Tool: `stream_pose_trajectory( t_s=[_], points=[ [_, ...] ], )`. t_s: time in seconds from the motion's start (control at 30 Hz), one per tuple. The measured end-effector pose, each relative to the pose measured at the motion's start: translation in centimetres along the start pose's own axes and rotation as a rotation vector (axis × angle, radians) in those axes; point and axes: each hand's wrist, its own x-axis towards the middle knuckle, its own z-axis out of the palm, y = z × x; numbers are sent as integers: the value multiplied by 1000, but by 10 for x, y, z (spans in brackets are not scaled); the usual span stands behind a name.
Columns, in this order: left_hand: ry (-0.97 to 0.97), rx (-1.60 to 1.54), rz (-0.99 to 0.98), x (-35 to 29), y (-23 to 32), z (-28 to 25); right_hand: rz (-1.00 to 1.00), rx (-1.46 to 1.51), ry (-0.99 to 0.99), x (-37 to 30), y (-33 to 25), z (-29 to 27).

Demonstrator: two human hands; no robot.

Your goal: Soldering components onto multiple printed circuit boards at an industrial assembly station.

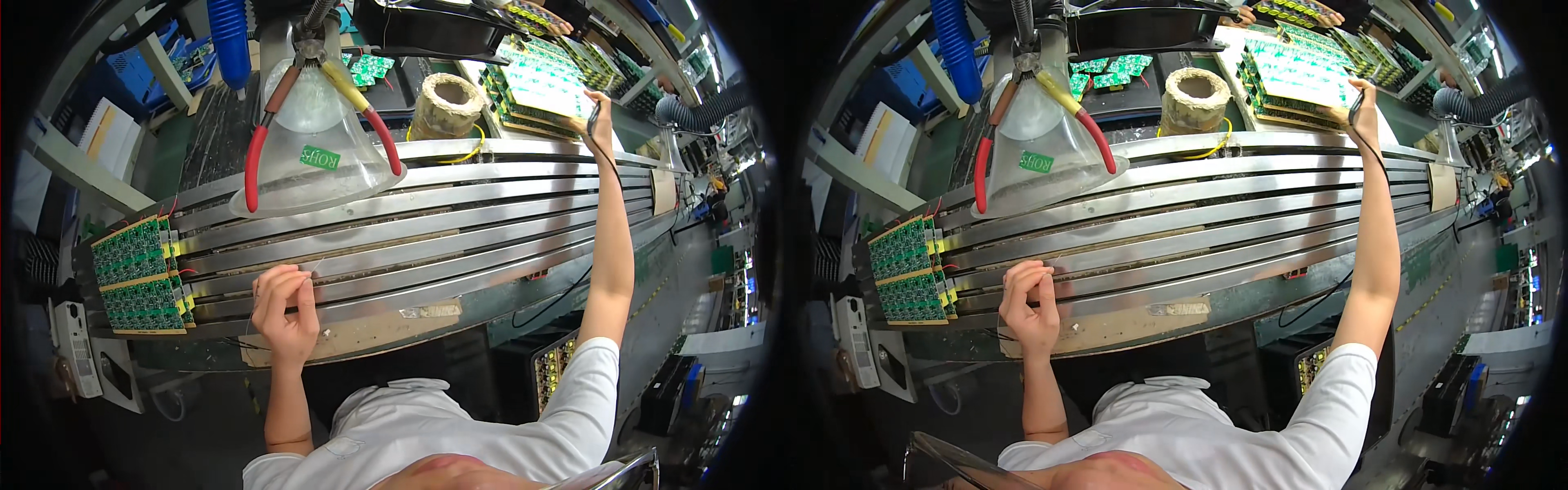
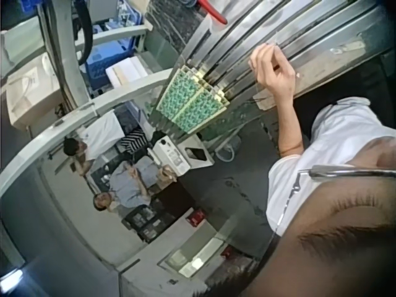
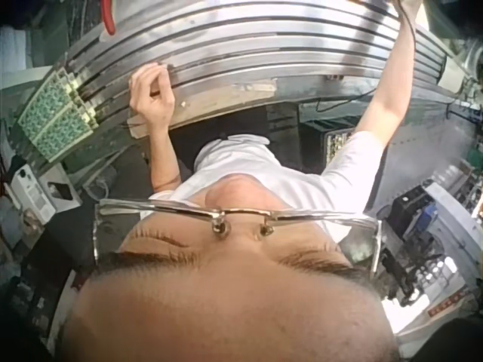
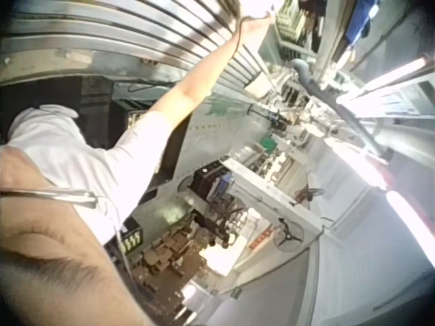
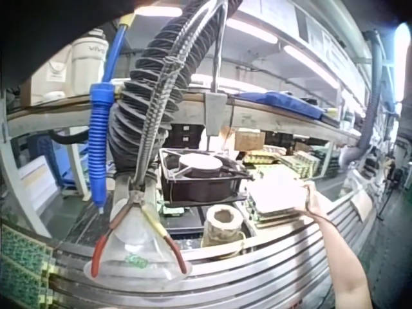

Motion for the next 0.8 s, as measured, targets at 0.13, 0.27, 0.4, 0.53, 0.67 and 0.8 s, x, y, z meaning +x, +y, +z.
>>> stream_pose_trajectory(
  t_s=[0.13,0.27,0.4,0.53,0.67,0.8],
  points=[
    [10,-5,-10,0,0,-5,32,-30,-64,0,-2,8],
    [49,30,24,3,5,-14,-46,-32,84,-21,-20,4],
    [260,356,114,15,-41,-105,-53,114,148,-85,-98,20],
    [385,829,-240,27,-131,-229,-74,271,110,-164,-176,39],
    [404,903,-277,-3,-215,-294,-17,378,133,-199,-222,47],
    [397,851,-318,3,-256,-324,60,494,195,-210,-230,48]
  ],
)
